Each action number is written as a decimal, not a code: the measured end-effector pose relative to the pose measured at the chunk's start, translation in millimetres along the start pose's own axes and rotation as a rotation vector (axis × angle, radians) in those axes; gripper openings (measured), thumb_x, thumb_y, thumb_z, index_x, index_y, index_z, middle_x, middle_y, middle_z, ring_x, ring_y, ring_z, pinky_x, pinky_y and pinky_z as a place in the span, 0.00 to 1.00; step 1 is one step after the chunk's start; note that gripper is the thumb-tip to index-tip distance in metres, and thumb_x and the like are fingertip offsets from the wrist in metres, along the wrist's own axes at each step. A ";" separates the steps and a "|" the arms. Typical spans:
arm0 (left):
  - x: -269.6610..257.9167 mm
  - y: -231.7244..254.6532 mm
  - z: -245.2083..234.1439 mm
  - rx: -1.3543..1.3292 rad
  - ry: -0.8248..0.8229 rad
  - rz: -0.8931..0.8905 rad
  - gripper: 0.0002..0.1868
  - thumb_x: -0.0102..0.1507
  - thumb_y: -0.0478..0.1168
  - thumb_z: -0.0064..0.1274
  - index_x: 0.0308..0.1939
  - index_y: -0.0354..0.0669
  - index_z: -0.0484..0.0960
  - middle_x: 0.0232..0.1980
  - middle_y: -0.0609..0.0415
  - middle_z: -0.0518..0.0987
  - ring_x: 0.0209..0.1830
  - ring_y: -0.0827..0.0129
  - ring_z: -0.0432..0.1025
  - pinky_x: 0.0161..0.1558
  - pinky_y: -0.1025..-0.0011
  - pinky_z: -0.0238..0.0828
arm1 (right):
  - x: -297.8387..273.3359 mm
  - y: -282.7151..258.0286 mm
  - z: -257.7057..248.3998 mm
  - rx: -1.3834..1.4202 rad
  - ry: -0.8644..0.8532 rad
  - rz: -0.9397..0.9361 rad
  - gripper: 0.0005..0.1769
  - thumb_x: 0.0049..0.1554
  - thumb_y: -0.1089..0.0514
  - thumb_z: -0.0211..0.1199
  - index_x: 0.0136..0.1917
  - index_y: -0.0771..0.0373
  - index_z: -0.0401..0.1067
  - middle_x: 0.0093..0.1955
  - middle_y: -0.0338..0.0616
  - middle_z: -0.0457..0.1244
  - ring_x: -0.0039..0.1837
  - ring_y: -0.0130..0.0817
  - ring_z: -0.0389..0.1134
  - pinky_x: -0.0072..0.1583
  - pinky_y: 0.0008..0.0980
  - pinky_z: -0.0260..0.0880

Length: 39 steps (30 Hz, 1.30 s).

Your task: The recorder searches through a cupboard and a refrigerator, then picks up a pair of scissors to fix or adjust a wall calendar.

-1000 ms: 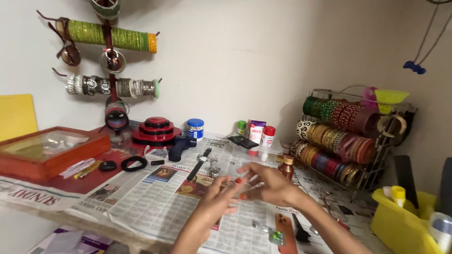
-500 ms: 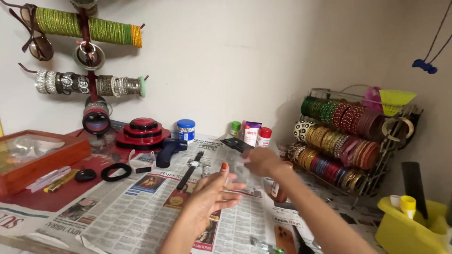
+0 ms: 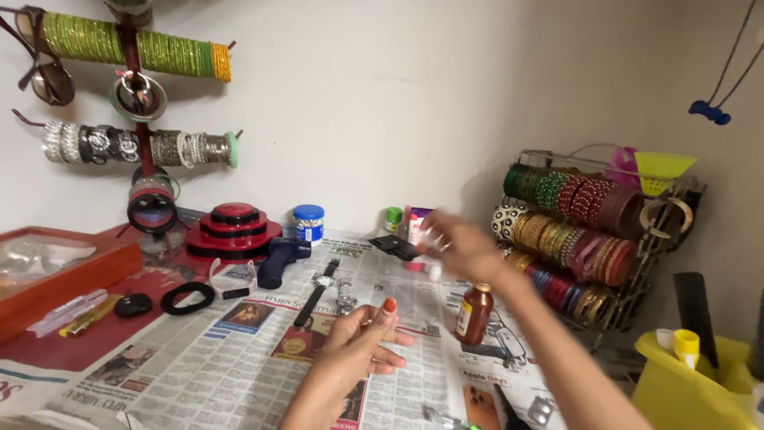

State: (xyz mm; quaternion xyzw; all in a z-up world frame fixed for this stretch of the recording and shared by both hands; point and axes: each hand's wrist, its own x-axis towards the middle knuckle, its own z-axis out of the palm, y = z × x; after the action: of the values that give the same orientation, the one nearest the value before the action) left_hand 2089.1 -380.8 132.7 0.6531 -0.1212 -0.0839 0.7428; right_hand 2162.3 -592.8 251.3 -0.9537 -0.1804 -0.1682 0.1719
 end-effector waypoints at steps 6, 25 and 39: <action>-9.9 15.0 5.9 0.058 -0.022 -0.026 0.28 0.63 0.64 0.47 0.48 0.43 0.78 0.44 0.49 0.89 0.34 0.71 0.81 0.39 0.72 0.78 | -36.7 47.5 -21.7 0.330 0.195 0.013 0.15 0.60 0.59 0.61 0.61 0.55 0.71 0.51 0.40 0.67 0.50 0.30 0.70 0.53 0.35 0.74; -10.3 11.2 2.0 0.067 0.056 -0.047 0.31 0.60 0.67 0.50 0.49 0.43 0.76 0.44 0.47 0.89 0.34 0.69 0.82 0.39 0.71 0.79 | -66.7 88.1 28.4 0.429 0.277 0.092 0.20 0.58 0.56 0.66 0.64 0.59 0.74 0.53 0.46 0.72 0.54 0.32 0.73 0.55 0.33 0.74; -8.2 6.7 1.1 0.107 0.101 -0.081 0.32 0.60 0.67 0.50 0.50 0.43 0.76 0.45 0.48 0.90 0.36 0.69 0.82 0.41 0.70 0.79 | -54.3 107.9 0.5 0.802 0.380 0.353 0.21 0.54 0.59 0.68 0.60 0.63 0.74 0.53 0.50 0.72 0.58 0.39 0.74 0.59 0.32 0.73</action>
State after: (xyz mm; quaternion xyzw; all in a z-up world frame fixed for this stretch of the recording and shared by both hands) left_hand 2080.7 -378.6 138.9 0.6995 -0.0616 -0.0743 0.7080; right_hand 2158.1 -702.7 201.2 -0.7805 -0.0317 -0.2250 0.5824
